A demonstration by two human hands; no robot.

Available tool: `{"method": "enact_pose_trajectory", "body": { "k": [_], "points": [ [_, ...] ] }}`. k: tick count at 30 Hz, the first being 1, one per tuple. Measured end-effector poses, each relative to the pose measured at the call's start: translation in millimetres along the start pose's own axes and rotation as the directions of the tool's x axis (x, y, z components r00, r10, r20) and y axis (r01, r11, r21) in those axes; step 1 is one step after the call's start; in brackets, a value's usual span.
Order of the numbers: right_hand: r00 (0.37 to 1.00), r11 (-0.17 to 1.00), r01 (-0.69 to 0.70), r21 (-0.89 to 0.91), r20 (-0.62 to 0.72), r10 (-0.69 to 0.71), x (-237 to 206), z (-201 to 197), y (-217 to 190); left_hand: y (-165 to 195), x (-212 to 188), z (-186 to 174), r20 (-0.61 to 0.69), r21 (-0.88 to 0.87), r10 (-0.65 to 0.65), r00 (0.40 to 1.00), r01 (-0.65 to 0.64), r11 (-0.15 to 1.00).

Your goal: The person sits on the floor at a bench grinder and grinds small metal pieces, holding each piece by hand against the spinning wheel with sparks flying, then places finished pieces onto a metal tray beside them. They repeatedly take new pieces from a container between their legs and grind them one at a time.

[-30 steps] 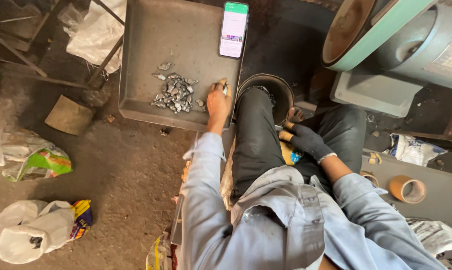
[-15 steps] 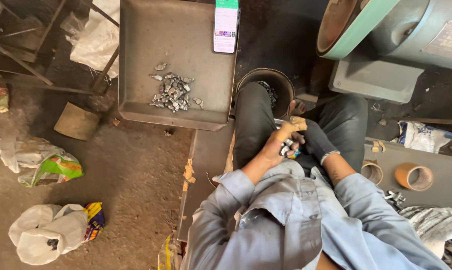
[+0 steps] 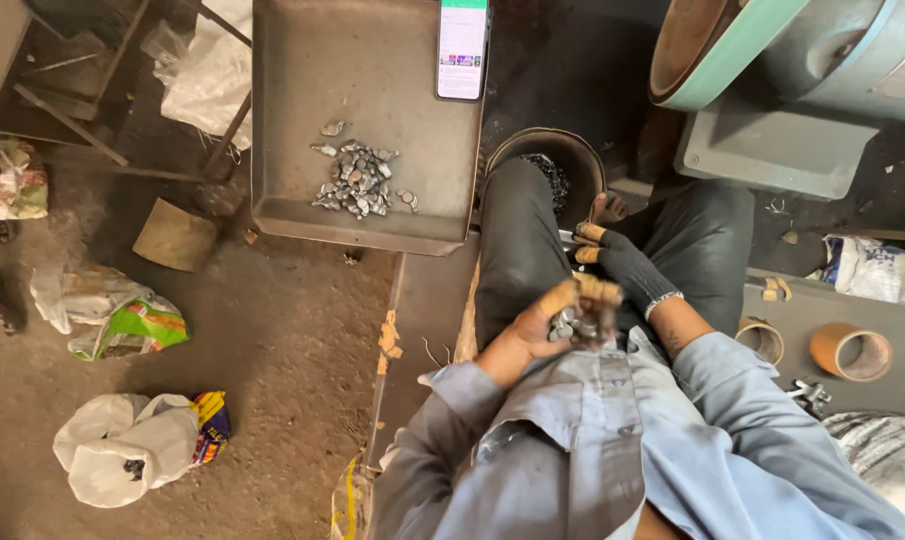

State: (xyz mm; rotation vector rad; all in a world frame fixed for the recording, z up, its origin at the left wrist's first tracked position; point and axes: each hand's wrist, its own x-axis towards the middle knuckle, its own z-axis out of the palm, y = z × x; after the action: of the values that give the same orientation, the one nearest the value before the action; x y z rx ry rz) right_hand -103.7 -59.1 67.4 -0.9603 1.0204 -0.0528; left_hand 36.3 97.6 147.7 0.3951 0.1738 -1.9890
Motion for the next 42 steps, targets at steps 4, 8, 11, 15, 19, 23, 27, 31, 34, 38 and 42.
{"method": "enact_pose_trajectory", "body": {
  "k": [4, 8, 11, 15, 19, 23, 27, 31, 34, 38, 42],
  "points": [
    [0.998, 0.996, 0.059, -0.070, -0.022, -0.061, -1.9, 3.8, -1.7, -2.2, 4.6, 0.2, 0.004, 0.107, 0.052, 0.999, -0.052, 0.993],
    [0.997, 0.997, -0.047, 0.066, -0.058, 0.051, -4.7, 7.2, -10.2, -13.3, 2.6, -9.0, 0.067, 0.130, 0.027, 0.997, -0.036, 0.991],
    [0.997, 1.000, -0.022, 0.002, -0.069, 0.022, -5.1, 8.0, -13.7, -18.9, -3.1, -21.3, -0.123, 0.153, -0.022, 0.992, 0.041, 0.987],
    [0.997, 0.999, -0.009, 0.047, -0.070, 0.012, -4.2, 7.9, -13.8, -16.8, -8.9, -29.8, -0.031, 0.201, -0.025, 0.999, 0.031, 0.979],
    [0.997, 0.996, -0.026, 0.088, -0.067, 0.032, -2.9, 9.0, -15.9, -10.4, -7.7, -22.8, -0.154, 0.050, 0.008, 0.988, 0.000, 0.999],
    [0.997, 0.998, -0.002, 0.070, -0.072, 0.007, -2.2, 11.3, -19.4, -6.5, -3.1, -12.3, -0.118, 0.158, 0.184, 0.976, -0.165, 0.974],
    [0.997, 0.999, -0.018, 0.050, -0.071, 0.022, -2.8, 12.8, -22.4, -2.9, 0.3, -12.8, -0.111, 0.179, 0.105, 0.988, -0.085, 0.980],
    [0.998, 0.998, 0.027, 0.055, -0.061, -0.023, -3.6, 13.0, -24.3, -7.7, 0.9, -24.2, -0.165, 0.525, 0.179, 0.970, -0.067, 0.849],
    [0.998, 0.998, 0.056, 0.030, -0.037, -0.055, -3.6, 13.6, -26.0, -20.0, -2.2, -32.5, -0.015, 0.197, 0.104, 0.994, -0.099, 0.975],
    [0.999, 0.999, 0.032, 0.044, -0.040, -0.030, -2.4, 14.6, -26.7, -32.1, -8.5, -34.9, -0.087, 0.054, 0.046, 0.995, -0.041, 0.998],
    [0.998, 0.997, 0.047, 0.057, -0.041, -0.045, -1.5, 15.1, -26.9, -31.6, -14.5, -29.8, -0.025, -0.047, 0.028, 0.999, -0.029, 0.998]
  ]
}}
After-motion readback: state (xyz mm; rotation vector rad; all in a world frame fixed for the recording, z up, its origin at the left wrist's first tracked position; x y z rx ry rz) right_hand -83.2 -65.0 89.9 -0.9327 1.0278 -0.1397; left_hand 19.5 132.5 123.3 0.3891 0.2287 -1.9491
